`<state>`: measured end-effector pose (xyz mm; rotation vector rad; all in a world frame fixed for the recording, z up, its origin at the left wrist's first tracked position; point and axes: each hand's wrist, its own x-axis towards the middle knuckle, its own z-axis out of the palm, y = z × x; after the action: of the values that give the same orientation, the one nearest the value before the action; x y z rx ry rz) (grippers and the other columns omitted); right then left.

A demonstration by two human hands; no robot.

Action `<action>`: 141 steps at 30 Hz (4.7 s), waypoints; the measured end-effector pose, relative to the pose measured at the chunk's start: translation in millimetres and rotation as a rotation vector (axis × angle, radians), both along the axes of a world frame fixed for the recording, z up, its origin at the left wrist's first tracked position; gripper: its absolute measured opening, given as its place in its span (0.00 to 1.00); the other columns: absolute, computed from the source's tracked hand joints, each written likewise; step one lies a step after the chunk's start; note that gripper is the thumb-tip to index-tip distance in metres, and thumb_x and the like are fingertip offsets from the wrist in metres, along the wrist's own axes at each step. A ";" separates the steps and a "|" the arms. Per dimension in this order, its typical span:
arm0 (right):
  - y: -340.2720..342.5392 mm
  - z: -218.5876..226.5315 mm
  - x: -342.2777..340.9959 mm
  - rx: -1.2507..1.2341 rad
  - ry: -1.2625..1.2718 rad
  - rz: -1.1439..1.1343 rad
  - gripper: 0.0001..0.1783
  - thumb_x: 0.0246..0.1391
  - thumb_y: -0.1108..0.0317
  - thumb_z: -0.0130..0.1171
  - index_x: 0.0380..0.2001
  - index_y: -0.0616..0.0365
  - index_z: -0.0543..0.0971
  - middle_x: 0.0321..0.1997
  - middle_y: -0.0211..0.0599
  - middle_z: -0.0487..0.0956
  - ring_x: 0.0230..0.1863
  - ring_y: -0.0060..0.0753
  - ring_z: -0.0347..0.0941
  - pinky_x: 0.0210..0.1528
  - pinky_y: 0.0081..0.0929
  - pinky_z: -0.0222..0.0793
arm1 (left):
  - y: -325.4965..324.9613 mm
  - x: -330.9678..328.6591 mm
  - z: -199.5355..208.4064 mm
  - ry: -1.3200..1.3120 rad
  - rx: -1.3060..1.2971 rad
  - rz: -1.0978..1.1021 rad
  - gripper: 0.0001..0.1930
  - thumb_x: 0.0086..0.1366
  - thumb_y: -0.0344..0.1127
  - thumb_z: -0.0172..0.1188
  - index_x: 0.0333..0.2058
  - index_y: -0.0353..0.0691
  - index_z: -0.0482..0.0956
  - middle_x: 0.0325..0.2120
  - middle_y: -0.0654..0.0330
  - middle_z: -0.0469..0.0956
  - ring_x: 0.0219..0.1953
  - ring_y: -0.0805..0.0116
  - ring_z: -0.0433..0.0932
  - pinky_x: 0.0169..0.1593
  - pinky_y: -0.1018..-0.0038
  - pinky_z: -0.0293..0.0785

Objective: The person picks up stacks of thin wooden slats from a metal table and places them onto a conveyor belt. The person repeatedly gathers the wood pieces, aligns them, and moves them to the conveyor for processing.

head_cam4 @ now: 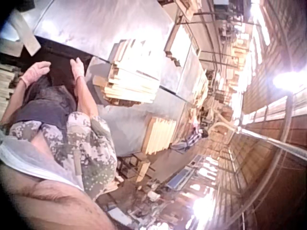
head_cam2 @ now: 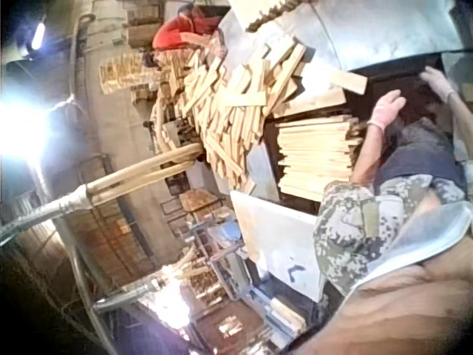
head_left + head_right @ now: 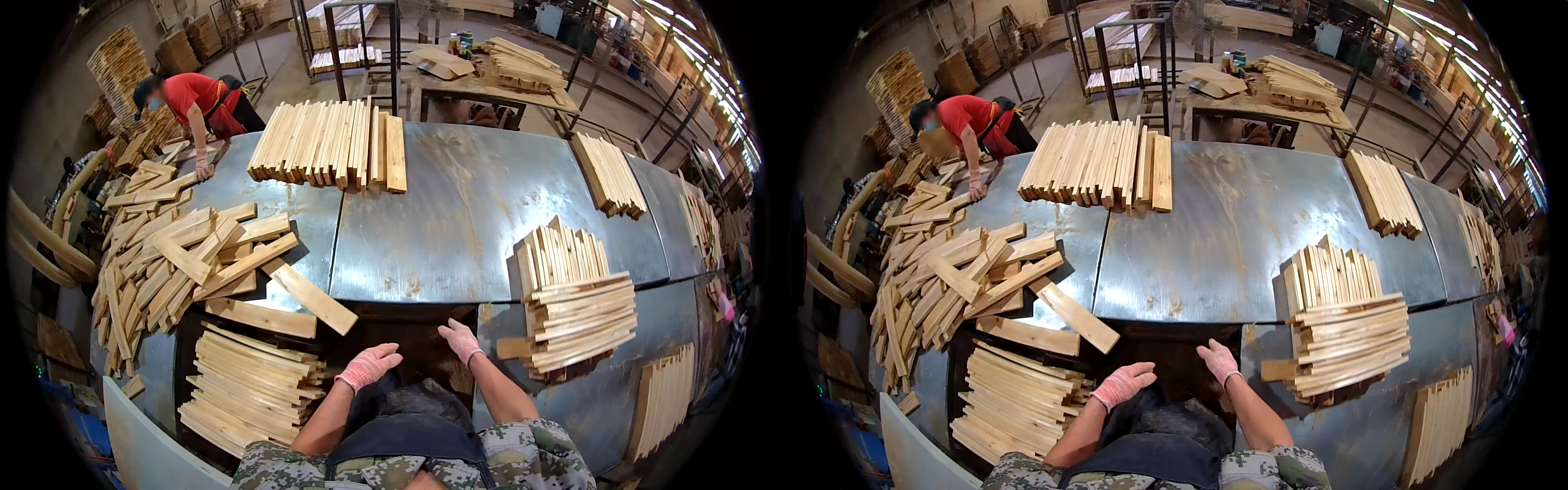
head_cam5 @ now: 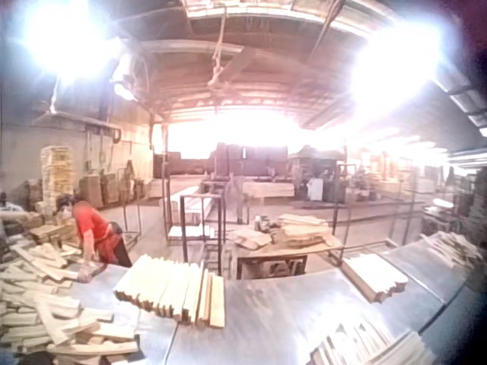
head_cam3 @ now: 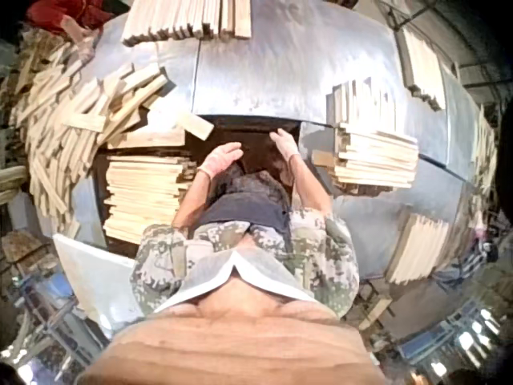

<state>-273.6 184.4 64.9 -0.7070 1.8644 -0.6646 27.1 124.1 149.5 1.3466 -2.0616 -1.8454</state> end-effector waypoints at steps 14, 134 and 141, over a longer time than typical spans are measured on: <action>-461.2 -44.9 -86.2 0.105 0.357 0.068 0.54 0.63 0.42 0.65 0.80 0.57 0.51 0.75 0.60 0.68 0.76 0.57 0.63 0.74 0.42 0.62 | -444.3 -8.6 -110.0 0.085 -0.065 0.838 0.43 0.68 0.40 0.69 0.74 0.29 0.57 0.72 0.38 0.64 0.74 0.49 0.65 0.74 0.62 0.61; -252.2 345.3 203.0 -0.410 -0.218 0.652 0.35 0.66 0.33 0.59 0.37 0.61 0.84 0.31 0.30 0.81 0.33 0.24 0.75 0.38 0.30 0.71 | 162.3 155.4 281.4 0.676 -0.408 1.743 0.51 0.53 0.47 0.76 0.70 0.33 0.60 0.57 0.52 0.73 0.57 0.62 0.75 0.59 0.66 0.76; -73.5 399.0 473.5 -0.371 -0.264 1.146 0.35 0.66 0.35 0.61 0.16 0.50 0.70 0.17 0.19 0.66 0.20 0.18 0.57 0.22 0.28 0.50 | 416.7 264.8 318.3 0.807 -0.614 2.135 0.42 0.58 0.41 0.75 0.68 0.36 0.65 0.54 0.56 0.77 0.52 0.68 0.78 0.56 0.67 0.78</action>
<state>199.9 110.9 463.8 -1.6348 0.8400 -0.2951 291.8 540.8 467.8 1.1213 -0.0472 -0.3772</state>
